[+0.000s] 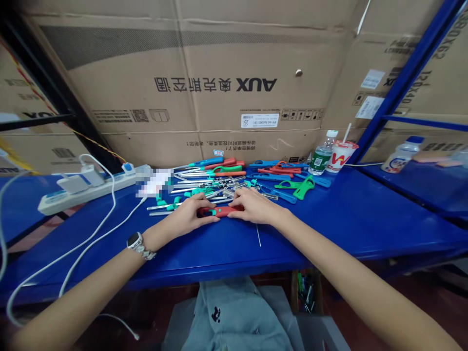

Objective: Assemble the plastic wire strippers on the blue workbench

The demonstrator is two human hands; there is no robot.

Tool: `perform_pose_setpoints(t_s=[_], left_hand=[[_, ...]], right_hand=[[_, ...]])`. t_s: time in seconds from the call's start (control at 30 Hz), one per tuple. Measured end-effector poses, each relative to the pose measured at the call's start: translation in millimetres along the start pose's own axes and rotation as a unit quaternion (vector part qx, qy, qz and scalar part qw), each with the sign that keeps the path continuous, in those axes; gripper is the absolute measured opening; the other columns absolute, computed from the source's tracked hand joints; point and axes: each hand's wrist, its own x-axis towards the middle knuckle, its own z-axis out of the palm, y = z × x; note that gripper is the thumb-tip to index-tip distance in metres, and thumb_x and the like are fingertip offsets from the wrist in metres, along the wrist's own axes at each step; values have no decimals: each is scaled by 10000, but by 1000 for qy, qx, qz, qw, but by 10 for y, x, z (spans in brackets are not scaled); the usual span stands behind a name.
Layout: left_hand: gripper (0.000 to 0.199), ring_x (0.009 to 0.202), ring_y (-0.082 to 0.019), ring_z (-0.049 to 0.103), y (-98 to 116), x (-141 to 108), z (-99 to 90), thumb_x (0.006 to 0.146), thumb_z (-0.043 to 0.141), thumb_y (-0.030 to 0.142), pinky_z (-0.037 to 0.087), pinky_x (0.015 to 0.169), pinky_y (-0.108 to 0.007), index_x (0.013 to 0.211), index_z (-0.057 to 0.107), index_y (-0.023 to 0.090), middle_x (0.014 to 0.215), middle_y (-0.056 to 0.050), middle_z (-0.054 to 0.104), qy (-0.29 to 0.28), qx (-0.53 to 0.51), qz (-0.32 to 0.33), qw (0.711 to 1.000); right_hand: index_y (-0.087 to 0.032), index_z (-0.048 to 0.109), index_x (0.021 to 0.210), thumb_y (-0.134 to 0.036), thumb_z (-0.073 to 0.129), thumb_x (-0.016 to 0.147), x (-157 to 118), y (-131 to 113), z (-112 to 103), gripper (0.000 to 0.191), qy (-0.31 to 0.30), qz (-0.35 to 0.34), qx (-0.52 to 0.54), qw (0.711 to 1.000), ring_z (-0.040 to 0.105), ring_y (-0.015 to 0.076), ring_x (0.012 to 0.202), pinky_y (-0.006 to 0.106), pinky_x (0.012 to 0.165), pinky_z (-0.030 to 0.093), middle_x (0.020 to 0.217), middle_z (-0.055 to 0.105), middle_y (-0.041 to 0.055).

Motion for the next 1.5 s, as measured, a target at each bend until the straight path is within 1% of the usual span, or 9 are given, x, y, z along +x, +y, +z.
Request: perform_pose_setpoints(t_s=[0.17,0.33,0.7,0.97,1.1,1.2,1.27,1.37,1.5], left_hand=[[306,909,-295,607,37,-2,7,884,738,434,487,808,-426,1068,735,189,892,-70,622,0,20,-5,1000],[689,870,-269,625,21,-48,69,842,766,319,494,768,-399,1429,436,174,915,-44,639,45,-51,-54,996],[662,1058,-327,625,86,-119,39,811,785,288,454,953,-517,1368,438,203,1011,-61,668,67,25,-34,997],[892,1275,-365,509,171,-215,-179,794,717,360,386,1077,-546,1547,262,214,1385,-158,551,118,82,46,989],[600,1215,-344,533,202,-327,-260,783,670,378,394,1070,-543,1336,505,212,1258,-133,611,257,71,58,962],[193,910,-267,613,270,-303,-229,863,616,411,488,891,-457,876,577,223,874,-62,653,355,-25,-59,933],[294,808,-237,625,327,-180,-173,904,581,496,511,790,-398,821,572,214,784,-40,652,295,-162,-140,931],[461,937,-264,672,405,137,-57,882,570,642,530,835,-384,911,647,188,915,-69,725,185,-337,-172,907],[517,930,-270,701,455,568,77,853,585,698,549,854,-385,845,639,184,900,-94,748,198,-442,-179,856]], right_hand=[[-182,690,1219,-339,633,923,67,-228,-52,340,-15,30,-22,999,575,318,1101,495,973,387,1124,662,128],[-143,623,1247,-250,501,922,208,-492,97,363,-4,11,-54,998,559,316,1129,478,986,393,1204,619,170],[-129,573,1174,-291,490,861,274,-571,245,362,4,47,-103,994,650,343,958,447,823,470,1107,680,195],[-153,508,1191,-278,402,917,191,-740,187,319,3,83,-65,994,680,325,859,403,700,418,1153,698,182],[-192,460,1103,-266,374,912,161,-683,148,222,28,137,8,990,655,305,807,371,648,372,989,706,134],[-228,414,1003,-271,367,905,168,-613,149,117,67,186,103,975,628,272,784,355,650,383,917,671,87],[-239,401,976,-279,374,903,198,-601,171,88,86,195,172,962,621,260,807,359,685,424,913,656,71],[-221,430,1086,-265,415,889,278,-623,226,203,108,163,264,944,636,271,957,392,792,492,1043,663,105],[-171,262,1458,-249,477,907,368,-589,287,597,164,105,340,920,534,278,1304,430,1020,472,1378,557,184]])
